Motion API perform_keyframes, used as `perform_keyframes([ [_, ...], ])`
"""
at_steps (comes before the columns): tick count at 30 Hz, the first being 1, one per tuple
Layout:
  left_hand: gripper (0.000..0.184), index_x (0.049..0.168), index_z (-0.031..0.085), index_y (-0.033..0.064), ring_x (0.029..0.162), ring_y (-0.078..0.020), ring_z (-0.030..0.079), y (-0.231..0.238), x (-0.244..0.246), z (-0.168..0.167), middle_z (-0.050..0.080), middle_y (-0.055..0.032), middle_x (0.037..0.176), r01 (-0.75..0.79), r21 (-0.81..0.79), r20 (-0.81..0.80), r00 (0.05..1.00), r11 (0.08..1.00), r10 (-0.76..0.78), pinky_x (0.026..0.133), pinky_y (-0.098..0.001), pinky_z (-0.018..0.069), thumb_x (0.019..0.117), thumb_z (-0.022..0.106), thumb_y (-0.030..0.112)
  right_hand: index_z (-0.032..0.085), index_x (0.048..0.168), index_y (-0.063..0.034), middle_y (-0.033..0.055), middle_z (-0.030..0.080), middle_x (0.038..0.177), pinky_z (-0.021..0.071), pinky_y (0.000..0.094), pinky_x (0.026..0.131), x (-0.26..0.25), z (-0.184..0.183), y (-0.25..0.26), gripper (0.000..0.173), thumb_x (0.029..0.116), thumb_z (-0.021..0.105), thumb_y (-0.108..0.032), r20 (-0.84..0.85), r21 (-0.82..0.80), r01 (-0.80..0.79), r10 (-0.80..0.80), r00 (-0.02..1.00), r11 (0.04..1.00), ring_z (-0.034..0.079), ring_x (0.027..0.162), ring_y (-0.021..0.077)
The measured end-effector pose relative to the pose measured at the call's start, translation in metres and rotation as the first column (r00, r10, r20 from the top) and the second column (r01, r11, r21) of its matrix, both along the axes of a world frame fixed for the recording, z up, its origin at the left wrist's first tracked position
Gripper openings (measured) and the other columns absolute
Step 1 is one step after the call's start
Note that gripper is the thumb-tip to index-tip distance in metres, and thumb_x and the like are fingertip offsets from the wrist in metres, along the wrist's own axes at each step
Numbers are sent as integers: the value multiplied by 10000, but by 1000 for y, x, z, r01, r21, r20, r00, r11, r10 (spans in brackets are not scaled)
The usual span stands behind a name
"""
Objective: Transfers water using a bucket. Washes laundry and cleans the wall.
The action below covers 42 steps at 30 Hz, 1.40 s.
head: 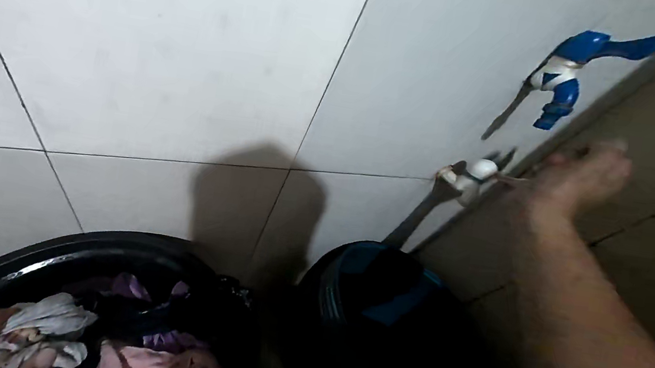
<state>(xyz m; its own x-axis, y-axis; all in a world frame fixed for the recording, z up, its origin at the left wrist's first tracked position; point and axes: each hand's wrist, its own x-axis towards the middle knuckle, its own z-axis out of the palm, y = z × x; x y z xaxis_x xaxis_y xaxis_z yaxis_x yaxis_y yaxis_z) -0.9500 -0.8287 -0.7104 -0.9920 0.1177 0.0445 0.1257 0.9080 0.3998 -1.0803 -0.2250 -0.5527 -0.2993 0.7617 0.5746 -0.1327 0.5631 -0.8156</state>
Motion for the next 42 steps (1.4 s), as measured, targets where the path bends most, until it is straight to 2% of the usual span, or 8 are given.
perform_keyframes([
  [6, 715, 1312, 571, -101, 1221, -559, 553, -5, 12, 1, 576, -385, 1287, 7, -2, -46, 999, 1000, -7, 1026, -683, 435, 960, 624, 519, 518, 1424, -35, 159, 591, 1349, 508, 446, 1011, -31, 86, -10, 568, 1093, 357, -469, -25, 171, -262, 270, 963, 950, 603, 1195, 219],
  [10, 773, 1341, 575, -78, 1237, -570, 529, 3, 21, -8, 560, -374, 1330, -21, -17, -96, 995, 1000, 19, 1051, -679, 413, 909, 674, 555, 544, 1351, -90, 51, 625, 1115, 561, 377, 814, -35, 104, 21, 532, 1078, 400, -523, 36, -78, -381, 385, 922, 921, 644, 925, 143],
  [15, 812, 1338, 593, -37, 1235, -549, 535, 20, 19, -23, 570, -339, 1337, -131, -44, -163, 979, 990, 122, 1014, -674, 436, 861, 684, 613, 535, 1391, -41, 121, 641, 1177, 565, 423, 858, -36, 123, 25, 693, 1000, 512, -614, 32, -239, -315, 332, 943, 918, 659, 989, 206],
  [22, 811, 1342, 596, -20, 1250, -536, 530, 25, 18, -26, 570, -324, 1350, -219, -30, -182, 961, 975, 211, 1002, -670, 444, 848, 688, 617, 486, 1020, -102, -4, 499, 719, 536, 286, 569, -10, 38, 12, 89, 1046, 447, -177, -298, -608, -438, 321, 899, 662, 534, 561, 103],
  [27, 825, 1352, 586, -28, 1254, -529, 529, 26, 19, -29, 566, -321, 1359, -247, -27, -195, 952, 969, 238, 1012, -664, 439, 851, 679, 621, 595, 1104, -17, 36, 615, 799, 583, 284, 623, -3, 29, 3, 159, 1027, 535, -143, -114, -536, -396, 400, 909, 746, 629, 629, 110],
  [32, 823, 1356, 592, -11, 1260, -526, 529, 27, 18, -31, 568, -316, 1358, -278, -31, -196, 944, 960, 267, 1010, -666, 444, 842, 687, 625, 632, 1083, -57, 16, 528, 790, 441, 283, 514, 1, 12, -28, 321, 1022, 615, -372, 82, -560, -321, 437, 896, 764, 468, 562, 103],
  [38, 830, 1348, 591, -19, 1231, -530, 544, 27, 21, -33, 575, -324, 1337, -280, -29, -229, 936, 960, 266, 1010, -651, 448, 836, 688, 627, 604, 999, -60, 2, 548, 700, 515, 282, 533, 3, -68, -36, 197, 1056, 504, -220, -33, -740, -404, 570, 821, 538, 531, 536, 101],
  [42, 827, 1353, 586, -31, 1236, -537, 540, 30, 23, -31, 566, -338, 1344, -282, -33, -230, 936, 959, 268, 1036, -651, 436, 846, 692, 613, 621, 1078, -55, 31, 527, 807, 477, 320, 582, -13, -129, -16, 245, 1021, 604, -293, 132, -802, -202, 496, 858, 563, 491, 613, 128],
])
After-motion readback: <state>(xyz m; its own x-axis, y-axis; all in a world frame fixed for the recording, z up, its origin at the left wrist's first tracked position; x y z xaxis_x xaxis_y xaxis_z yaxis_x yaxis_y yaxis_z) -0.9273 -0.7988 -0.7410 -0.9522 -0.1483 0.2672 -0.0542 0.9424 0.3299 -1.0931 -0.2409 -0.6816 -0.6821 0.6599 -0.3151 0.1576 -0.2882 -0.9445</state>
